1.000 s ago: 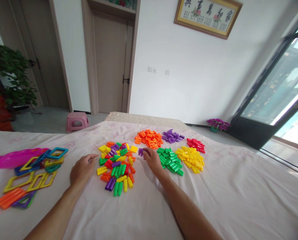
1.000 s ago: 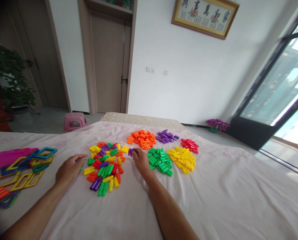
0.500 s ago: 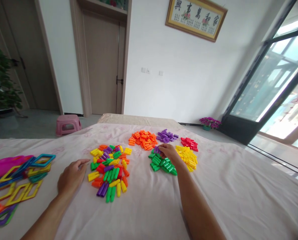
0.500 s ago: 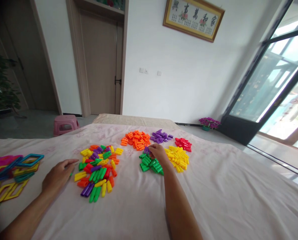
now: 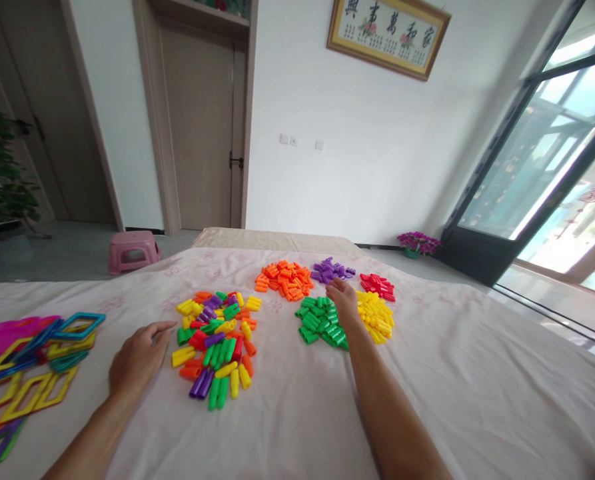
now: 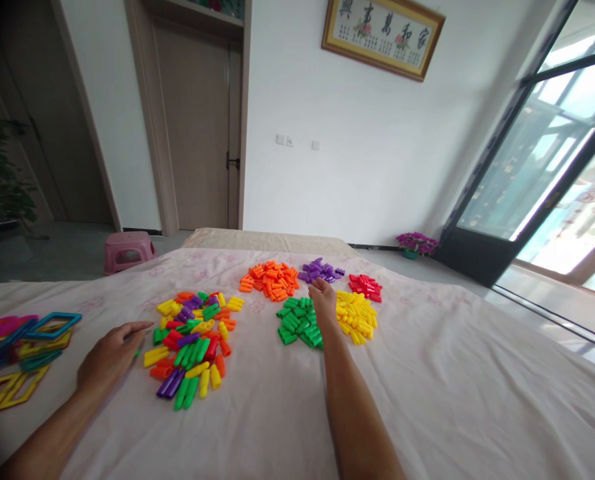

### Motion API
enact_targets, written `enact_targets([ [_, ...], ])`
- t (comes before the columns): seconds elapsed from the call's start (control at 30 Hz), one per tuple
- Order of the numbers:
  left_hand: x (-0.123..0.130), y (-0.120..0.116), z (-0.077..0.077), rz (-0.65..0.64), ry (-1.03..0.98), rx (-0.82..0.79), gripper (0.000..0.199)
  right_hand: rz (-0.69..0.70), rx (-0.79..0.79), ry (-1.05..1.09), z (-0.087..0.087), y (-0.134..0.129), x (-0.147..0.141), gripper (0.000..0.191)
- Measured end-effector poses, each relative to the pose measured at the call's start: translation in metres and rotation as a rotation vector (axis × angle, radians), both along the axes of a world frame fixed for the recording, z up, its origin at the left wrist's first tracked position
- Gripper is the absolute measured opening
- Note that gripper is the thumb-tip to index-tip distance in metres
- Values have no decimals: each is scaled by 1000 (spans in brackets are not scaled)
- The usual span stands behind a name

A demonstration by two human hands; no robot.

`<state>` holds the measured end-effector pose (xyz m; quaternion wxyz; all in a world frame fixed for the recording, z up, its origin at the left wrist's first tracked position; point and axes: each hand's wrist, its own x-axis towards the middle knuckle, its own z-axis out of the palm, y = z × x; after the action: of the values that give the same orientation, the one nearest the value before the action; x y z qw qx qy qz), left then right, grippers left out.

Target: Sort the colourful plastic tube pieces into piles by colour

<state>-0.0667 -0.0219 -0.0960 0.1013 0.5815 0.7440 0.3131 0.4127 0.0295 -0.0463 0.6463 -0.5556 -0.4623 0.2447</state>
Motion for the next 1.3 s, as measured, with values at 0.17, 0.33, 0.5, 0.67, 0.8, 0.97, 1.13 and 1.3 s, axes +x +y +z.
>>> enact_targets([
  [0.17, 2, -2, 4, 11, -12, -50, 43, 6, -58, -47, 1, -4, -37, 44],
  [0.33, 6, -5, 8, 11, -9, -41, 42, 229, -39, -330, -11, -19, -96, 28],
  [0.5, 8, -7, 11, 20, -26, -59, 43, 446, 153, -687, -19, -48, -149, 26],
  [0.67, 9, -7, 12, 13, -29, -54, 42, 590, 290, -876, -17, -61, -180, 46],
  [0.8, 10, -7, 12, 4, -12, -36, 41, 697, 297, -960, -19, -57, -190, 58],
  [0.97, 11, -8, 13, 7, -2, -23, 40, 763, 262, -894, -18, -56, -187, 51],
  [1.13, 10, -7, 12, 6, -8, -43, 40, 600, 171, -792, -22, -54, -179, 48],
  [1.3, 9, -6, 11, 4, -12, -44, 41, 601, 226, -920, -28, -53, -180, 58],
])
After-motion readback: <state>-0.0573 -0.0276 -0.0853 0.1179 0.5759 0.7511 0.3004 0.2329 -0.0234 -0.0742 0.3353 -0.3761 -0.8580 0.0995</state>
